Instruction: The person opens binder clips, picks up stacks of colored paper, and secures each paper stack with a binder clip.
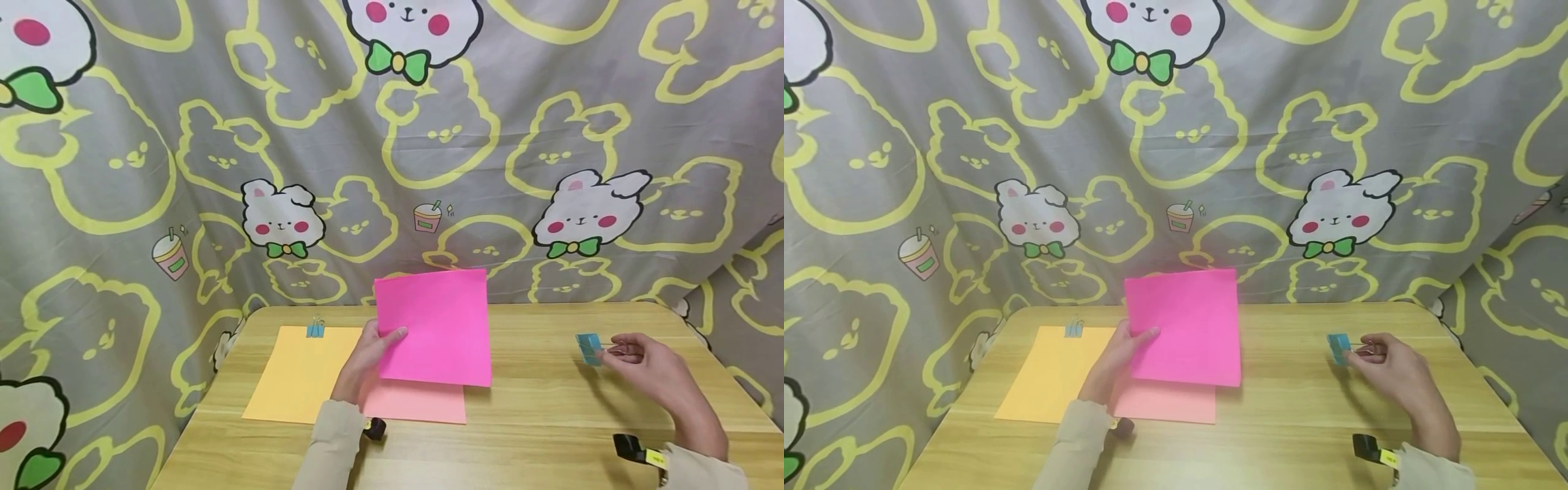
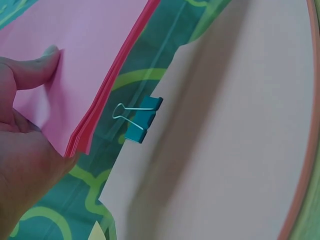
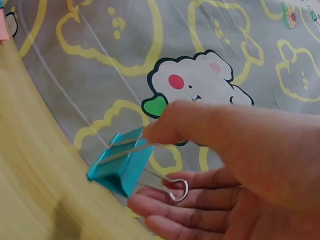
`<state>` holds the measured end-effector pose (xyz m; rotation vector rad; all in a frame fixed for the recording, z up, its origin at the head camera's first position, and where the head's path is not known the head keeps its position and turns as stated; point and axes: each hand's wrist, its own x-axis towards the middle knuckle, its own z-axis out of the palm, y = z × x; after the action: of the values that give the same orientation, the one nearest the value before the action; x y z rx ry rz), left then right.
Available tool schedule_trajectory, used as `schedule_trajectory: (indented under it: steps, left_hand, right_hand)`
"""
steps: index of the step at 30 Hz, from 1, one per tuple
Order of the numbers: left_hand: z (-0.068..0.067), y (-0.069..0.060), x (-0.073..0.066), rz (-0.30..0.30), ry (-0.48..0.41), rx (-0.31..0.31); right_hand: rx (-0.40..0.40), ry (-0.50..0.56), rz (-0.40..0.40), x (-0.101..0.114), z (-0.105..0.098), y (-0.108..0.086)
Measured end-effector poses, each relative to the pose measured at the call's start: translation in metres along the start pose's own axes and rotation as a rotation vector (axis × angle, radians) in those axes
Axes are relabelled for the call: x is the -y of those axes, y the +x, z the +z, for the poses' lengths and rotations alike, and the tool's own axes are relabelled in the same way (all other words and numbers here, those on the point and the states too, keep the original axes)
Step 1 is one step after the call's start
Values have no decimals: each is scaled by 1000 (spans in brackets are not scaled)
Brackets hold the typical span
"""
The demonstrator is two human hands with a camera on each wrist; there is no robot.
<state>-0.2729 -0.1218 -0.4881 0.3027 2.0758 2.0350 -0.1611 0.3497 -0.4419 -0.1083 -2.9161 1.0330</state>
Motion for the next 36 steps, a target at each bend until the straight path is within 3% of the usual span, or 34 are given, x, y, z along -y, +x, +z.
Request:
schedule_trajectory:
  steps: [16, 24, 29, 36]
  left_hand:
    - [4, -1, -2, 18, 25, 19]
    - [6, -1, -3, 23, 18, 25]
    - [8, -1, -4, 22, 16, 24]
    - [10, -2, -6, 12, 12, 33]
  right_hand:
    - [-53, 130, -32, 15, 10, -1]
    - [-28, 440, -57, 23, 14, 1]
    - [-16, 578, -96, 28, 19, 3]
    - [74, 865, -206, 30, 29, 7]
